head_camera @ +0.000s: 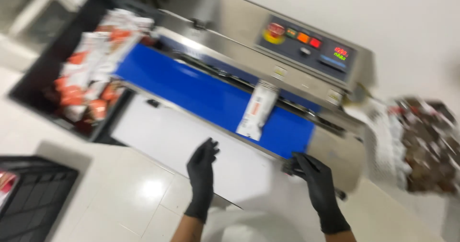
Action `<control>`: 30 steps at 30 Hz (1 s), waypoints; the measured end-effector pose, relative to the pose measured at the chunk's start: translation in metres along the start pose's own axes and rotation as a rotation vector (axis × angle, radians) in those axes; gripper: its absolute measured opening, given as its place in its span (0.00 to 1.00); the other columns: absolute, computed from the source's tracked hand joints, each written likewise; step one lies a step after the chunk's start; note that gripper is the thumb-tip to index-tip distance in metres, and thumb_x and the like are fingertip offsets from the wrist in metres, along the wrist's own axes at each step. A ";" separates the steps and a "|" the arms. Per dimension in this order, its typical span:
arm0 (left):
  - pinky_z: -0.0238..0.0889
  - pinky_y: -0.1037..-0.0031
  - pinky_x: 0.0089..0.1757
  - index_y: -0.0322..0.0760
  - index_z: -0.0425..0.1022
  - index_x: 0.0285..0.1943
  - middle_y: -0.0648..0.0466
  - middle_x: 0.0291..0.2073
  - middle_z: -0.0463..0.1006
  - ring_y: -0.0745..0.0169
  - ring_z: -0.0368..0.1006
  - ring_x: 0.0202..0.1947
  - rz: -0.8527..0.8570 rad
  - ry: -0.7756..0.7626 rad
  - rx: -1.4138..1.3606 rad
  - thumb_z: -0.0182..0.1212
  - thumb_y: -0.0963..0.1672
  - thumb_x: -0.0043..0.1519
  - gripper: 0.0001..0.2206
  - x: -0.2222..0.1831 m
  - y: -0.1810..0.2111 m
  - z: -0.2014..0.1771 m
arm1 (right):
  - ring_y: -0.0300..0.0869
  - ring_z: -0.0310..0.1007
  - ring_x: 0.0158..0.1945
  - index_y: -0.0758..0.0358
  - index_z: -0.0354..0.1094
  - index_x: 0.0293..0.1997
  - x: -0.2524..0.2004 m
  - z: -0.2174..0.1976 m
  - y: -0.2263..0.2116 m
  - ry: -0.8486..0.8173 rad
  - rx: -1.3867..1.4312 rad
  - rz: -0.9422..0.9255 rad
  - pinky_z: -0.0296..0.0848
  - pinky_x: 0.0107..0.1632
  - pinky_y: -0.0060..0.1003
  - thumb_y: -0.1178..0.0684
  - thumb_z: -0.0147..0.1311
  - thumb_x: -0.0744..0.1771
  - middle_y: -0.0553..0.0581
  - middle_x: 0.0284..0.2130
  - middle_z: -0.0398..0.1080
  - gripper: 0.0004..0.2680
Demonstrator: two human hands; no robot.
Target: Sealing nut packets using a heat sealer and organizing them into a storage bin
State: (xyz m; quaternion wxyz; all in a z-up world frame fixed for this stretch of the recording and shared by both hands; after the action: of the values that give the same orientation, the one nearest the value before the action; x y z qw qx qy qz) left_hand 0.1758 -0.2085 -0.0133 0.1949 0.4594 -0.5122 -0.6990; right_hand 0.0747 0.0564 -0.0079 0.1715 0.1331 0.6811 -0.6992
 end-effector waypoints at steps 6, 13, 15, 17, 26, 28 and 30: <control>0.72 0.70 0.47 0.34 0.82 0.57 0.49 0.44 0.88 0.58 0.82 0.43 -0.080 0.104 -0.052 0.61 0.44 0.61 0.16 -0.005 0.060 -0.109 | 0.44 0.82 0.41 0.60 0.78 0.49 -0.027 0.117 -0.018 -0.091 -0.333 0.007 0.56 0.23 0.33 0.52 0.53 0.69 0.56 0.39 0.82 0.09; 0.74 0.75 0.52 0.32 0.83 0.53 0.49 0.46 0.88 0.62 0.82 0.47 0.044 0.094 -0.029 0.63 0.40 0.60 0.13 0.083 0.100 -0.284 | 0.49 0.79 0.42 0.72 0.76 0.54 -0.088 0.334 0.022 -0.285 -0.173 -0.066 0.77 0.47 0.40 0.58 0.53 0.68 0.66 0.43 0.80 0.11; 0.73 0.76 0.56 0.35 0.84 0.51 0.52 0.51 0.87 0.66 0.81 0.53 0.050 0.038 0.043 0.64 0.41 0.59 0.12 0.103 0.126 -0.321 | 0.49 0.80 0.45 0.69 0.76 0.55 -0.105 0.394 0.022 -0.324 -0.212 -0.012 0.77 0.49 0.40 0.56 0.54 0.68 0.65 0.43 0.80 0.12; 0.70 0.76 0.57 0.32 0.83 0.53 0.49 0.47 0.87 0.66 0.80 0.52 0.077 0.066 -0.015 0.63 0.41 0.59 0.14 0.124 0.145 -0.347 | 0.43 0.81 0.43 0.66 0.78 0.52 -0.105 0.442 0.023 -0.379 -0.298 -0.107 0.77 0.48 0.35 0.54 0.58 0.66 0.61 0.41 0.82 0.12; 0.71 0.77 0.56 0.35 0.85 0.50 0.55 0.50 0.87 0.69 0.79 0.52 0.019 -0.031 0.054 0.62 0.41 0.60 0.12 0.206 0.172 -0.364 | 0.42 0.71 0.61 0.56 0.67 0.63 0.087 0.591 0.026 -0.270 -0.568 -0.358 0.70 0.61 0.37 0.41 0.62 0.63 0.55 0.59 0.71 0.23; 0.71 0.78 0.55 0.38 0.86 0.48 0.56 0.49 0.87 0.71 0.80 0.52 0.066 -0.055 0.150 0.63 0.42 0.60 0.11 0.234 0.170 -0.365 | 0.49 0.70 0.62 0.59 0.64 0.65 0.173 0.631 0.039 -0.185 -0.670 -0.491 0.67 0.62 0.41 0.36 0.62 0.62 0.60 0.59 0.71 0.27; 0.71 0.78 0.54 0.41 0.87 0.46 0.58 0.49 0.88 0.72 0.81 0.52 0.112 -0.070 0.240 0.64 0.43 0.59 0.10 0.259 0.177 -0.355 | 0.56 0.69 0.62 0.62 0.61 0.66 0.236 0.660 0.045 -0.109 -0.773 -0.630 0.64 0.62 0.45 0.31 0.63 0.61 0.66 0.58 0.70 0.32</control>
State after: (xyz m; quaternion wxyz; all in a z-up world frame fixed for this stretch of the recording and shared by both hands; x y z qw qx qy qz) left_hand 0.3096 -0.6621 0.0114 0.1591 0.4256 -0.6235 -0.6363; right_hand -0.0881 -0.6173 -0.1238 0.0241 -0.1893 0.8874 -0.4196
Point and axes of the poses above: each hand's wrist, its own x-axis towards the middle knuckle, its own z-axis out of the palm, y = z × x, the point moved 1 cm from there along x, towards the middle knuckle
